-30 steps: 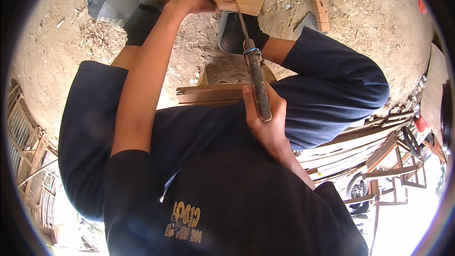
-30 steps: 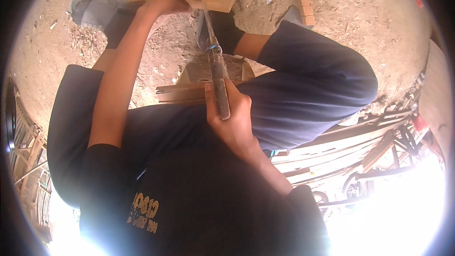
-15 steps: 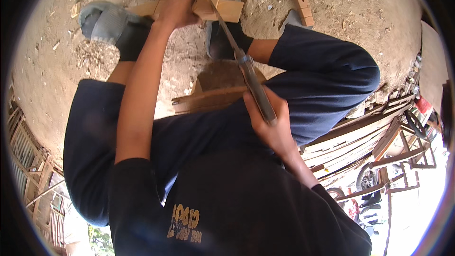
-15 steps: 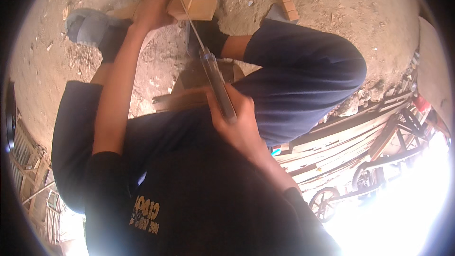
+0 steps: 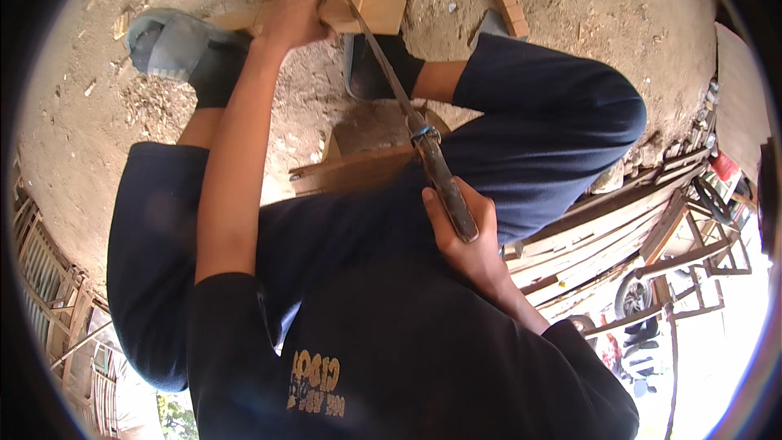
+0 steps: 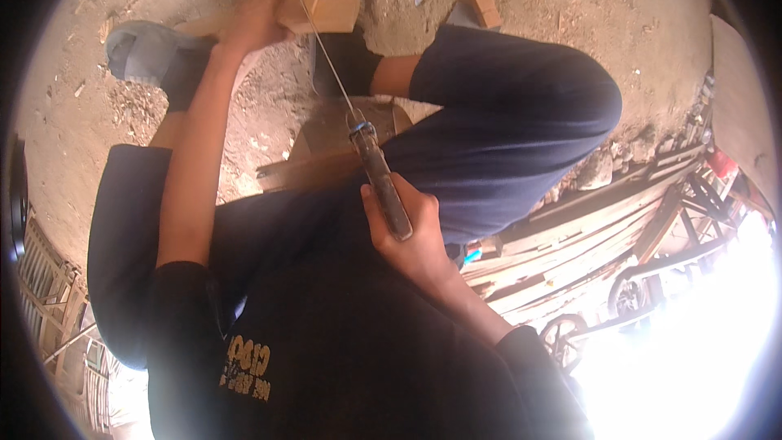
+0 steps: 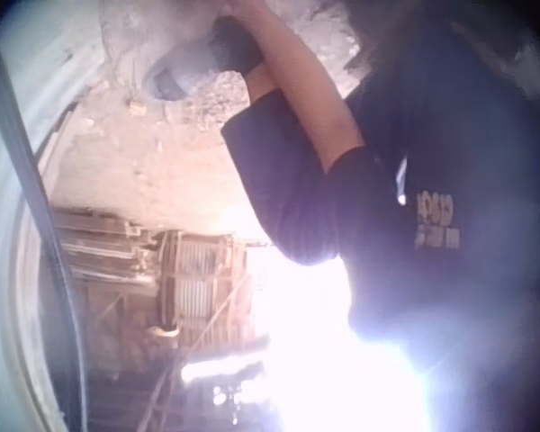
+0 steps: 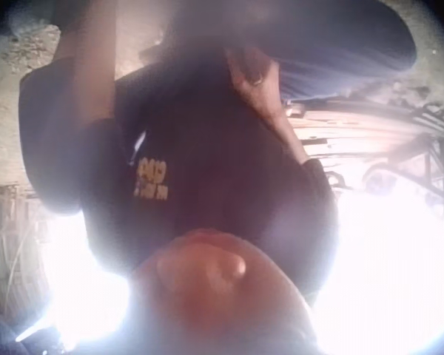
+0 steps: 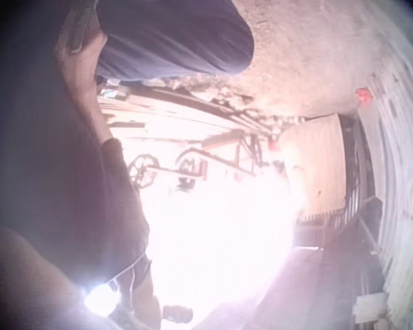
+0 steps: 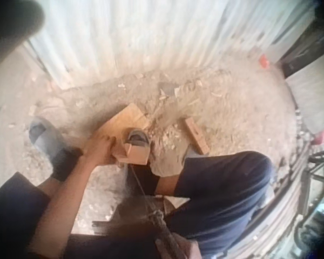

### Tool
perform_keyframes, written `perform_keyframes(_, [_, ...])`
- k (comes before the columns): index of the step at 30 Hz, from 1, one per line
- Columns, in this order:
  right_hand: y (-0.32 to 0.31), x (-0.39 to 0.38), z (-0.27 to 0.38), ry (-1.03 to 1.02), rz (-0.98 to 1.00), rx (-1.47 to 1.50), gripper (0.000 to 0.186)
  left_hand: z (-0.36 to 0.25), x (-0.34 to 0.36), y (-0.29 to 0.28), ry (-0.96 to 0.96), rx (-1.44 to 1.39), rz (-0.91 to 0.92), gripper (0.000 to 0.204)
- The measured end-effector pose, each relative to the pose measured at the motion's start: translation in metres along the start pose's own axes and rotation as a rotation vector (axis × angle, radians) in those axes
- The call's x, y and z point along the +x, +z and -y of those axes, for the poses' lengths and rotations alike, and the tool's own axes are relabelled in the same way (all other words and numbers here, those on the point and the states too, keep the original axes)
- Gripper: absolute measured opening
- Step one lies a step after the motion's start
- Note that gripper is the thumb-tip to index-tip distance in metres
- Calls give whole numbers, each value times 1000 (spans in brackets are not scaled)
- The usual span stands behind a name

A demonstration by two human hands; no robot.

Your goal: The person sits on the ground and uses a hand saw to cut a small piece of wood. They hold the wood with one hand and saw with the other, producing sawdust as they work.

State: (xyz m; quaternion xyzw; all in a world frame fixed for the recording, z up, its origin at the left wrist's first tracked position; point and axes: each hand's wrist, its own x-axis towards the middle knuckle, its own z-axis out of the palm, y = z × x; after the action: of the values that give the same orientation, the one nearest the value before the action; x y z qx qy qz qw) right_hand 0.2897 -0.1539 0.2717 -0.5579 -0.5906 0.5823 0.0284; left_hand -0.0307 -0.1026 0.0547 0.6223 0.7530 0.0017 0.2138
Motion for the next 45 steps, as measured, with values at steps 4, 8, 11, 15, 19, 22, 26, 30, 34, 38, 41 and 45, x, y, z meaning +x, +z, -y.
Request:
perform_keyframes(4, [15,24,1,-75,-25,10,13,-9,11,-12,-13,-15,20,67])
perform_keyframes(8, [15,30,0,-102,9,61,11,-14,2,-14,-50,17,29,67])
perform_keyframes(11, [-1,-12,-2,-50,0,5,10,-7,0,-8,41,30,-109,61])
perform_keyframes(15, [11,19,-10,-159,-27,119,9,-4,8,-10,7,7,-52,64])
perform_keyframes(19, [25,43,5,-132,-4,63,19,4,14,-8,-3,17,-46,66])
perform_keyframes(22, [25,15,-5,-124,-39,43,18,12,10,11,82,32,-156,65])
perform_keyframes(26, [33,-5,-25,-149,-41,-43,17,4,12,2,25,35,-30,65])
perform_keyframes(30, [37,-2,-27,-186,-12,-107,20,7,6,13,38,8,-120,64])
perform_keyframes(34, [31,-5,-30,-188,56,-91,19,3,3,16,46,86,-145,65])
perform_keyframes(38, [27,-4,-37,-299,140,-36,21,9,-5,26,59,145,-218,72])
perform_keyframes(41, [4,4,-41,-331,276,33,21,28,-16,32,64,151,-197,77])
perform_keyframes(45, [-42,22,-23,-277,166,23,31,15,-22,11,-17,83,-112,74])
